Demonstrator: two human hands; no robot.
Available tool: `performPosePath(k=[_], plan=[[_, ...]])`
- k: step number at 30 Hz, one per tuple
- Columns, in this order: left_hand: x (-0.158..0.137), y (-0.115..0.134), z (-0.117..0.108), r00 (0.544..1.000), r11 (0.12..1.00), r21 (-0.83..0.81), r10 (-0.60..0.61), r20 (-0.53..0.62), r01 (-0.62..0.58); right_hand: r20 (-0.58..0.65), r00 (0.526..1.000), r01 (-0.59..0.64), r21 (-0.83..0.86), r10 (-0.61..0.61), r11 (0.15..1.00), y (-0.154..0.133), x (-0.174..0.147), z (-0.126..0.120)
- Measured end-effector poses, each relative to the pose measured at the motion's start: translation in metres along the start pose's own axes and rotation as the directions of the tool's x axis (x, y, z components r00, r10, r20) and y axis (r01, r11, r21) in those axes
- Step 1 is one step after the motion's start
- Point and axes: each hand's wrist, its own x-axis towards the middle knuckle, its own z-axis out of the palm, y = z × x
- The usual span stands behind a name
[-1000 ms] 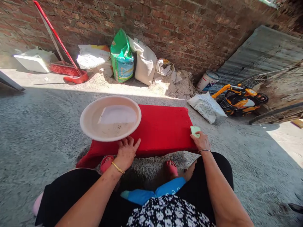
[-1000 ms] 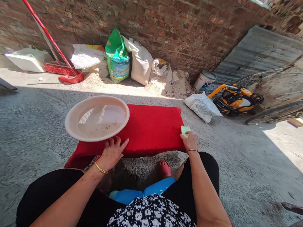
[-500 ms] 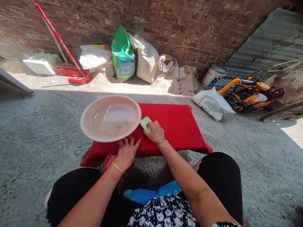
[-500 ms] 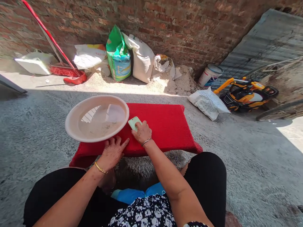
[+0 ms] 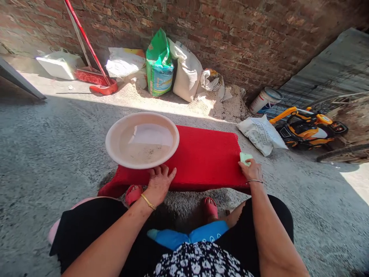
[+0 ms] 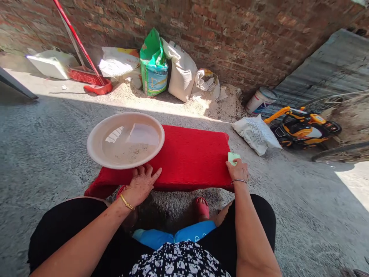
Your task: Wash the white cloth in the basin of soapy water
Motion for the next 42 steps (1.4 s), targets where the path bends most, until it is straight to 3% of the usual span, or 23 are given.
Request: performPosePath(k=[2, 4, 7, 10, 13, 15, 20, 22, 24, 27, 30, 34, 37, 40, 42], plan=[[0.0, -0.001, 0.001, 1.0, 1.0, -0.008, -0.002, -0.009, 0.002, -0.013, 0.994, 0.11, 0.013, -0.11, 0.994, -0.032, -0.016, 0.007], [-0.001, -0.003, 0.003, 1.0, 1.0, -0.014, -0.006, -0.021, 0.005, -0.001, 0.958, 0.285, 0.032, -0.285, 0.958, -0.077, -0.045, 0.019], [-0.001, -0.004, 0.006, 0.999, 0.999, 0.034, -0.001, -0.032, 0.003, 0.074, 0.848, 0.52, 0.081, -0.525, 0.85, -0.146, -0.096, 0.041], [0.0, -0.004, 0.007, 1.0, 0.994, 0.108, 0.003, -0.023, -0.001, 0.124, 0.762, 0.623, 0.124, -0.635, 0.772, -0.185, -0.129, 0.054], [0.001, -0.002, 0.007, 1.0, 0.988, 0.155, 0.012, -0.026, -0.007, 0.127, 0.759, 0.629, 0.111, -0.639, 0.77, -0.178, -0.121, 0.055], [0.001, -0.001, 0.005, 0.999, 0.986, 0.166, 0.016, -0.032, -0.011, 0.12, 0.808, 0.571, 0.079, -0.576, 0.817, -0.149, -0.096, 0.05], [0.0, 0.002, 0.001, 1.0, 0.995, 0.101, 0.004, -0.017, -0.002, 0.053, 0.967, 0.251, -0.004, -0.251, 0.968, -0.044, -0.013, 0.027], [0.0, 0.002, 0.0, 1.0, 0.998, 0.06, -0.009, -0.014, 0.01, 0.021, 0.991, 0.131, -0.004, -0.13, 0.991, -0.013, 0.009, 0.018], [0.001, 0.002, 0.001, 1.0, 0.999, 0.033, -0.02, -0.017, 0.021, -0.011, 0.999, 0.048, 0.001, -0.048, 0.999, 0.0, 0.02, 0.012], [0.0, 0.001, 0.003, 0.999, 1.0, -0.001, -0.025, -0.02, 0.025, -0.028, 0.999, 0.031, 0.002, -0.031, 1.0, -0.016, 0.013, 0.011], [-0.001, 0.0, 0.006, 0.999, 1.0, -0.006, -0.018, -0.026, 0.018, -0.006, 0.984, 0.178, 0.037, -0.177, 0.983, -0.065, -0.021, 0.019], [-0.001, -0.002, 0.008, 0.998, 1.0, 0.013, -0.006, -0.055, 0.007, 0.065, 0.876, 0.471, 0.109, -0.479, 0.876, -0.146, -0.086, 0.037], [0.001, -0.003, 0.009, 0.998, 1.0, 0.029, -0.003, -0.055, 0.005, 0.134, 0.778, 0.598, 0.143, -0.614, 0.788, -0.187, -0.119, 0.047], [0.003, -0.002, 0.008, 0.999, 0.997, 0.073, -0.006, -0.052, 0.009, 0.148, 0.743, 0.641, 0.123, -0.653, 0.758, -0.19, -0.118, 0.051], [0.003, -0.001, 0.007, 0.999, 0.995, 0.096, -0.009, -0.048, 0.013, 0.151, 0.777, 0.604, 0.094, -0.611, 0.791, -0.169, -0.099, 0.049]])
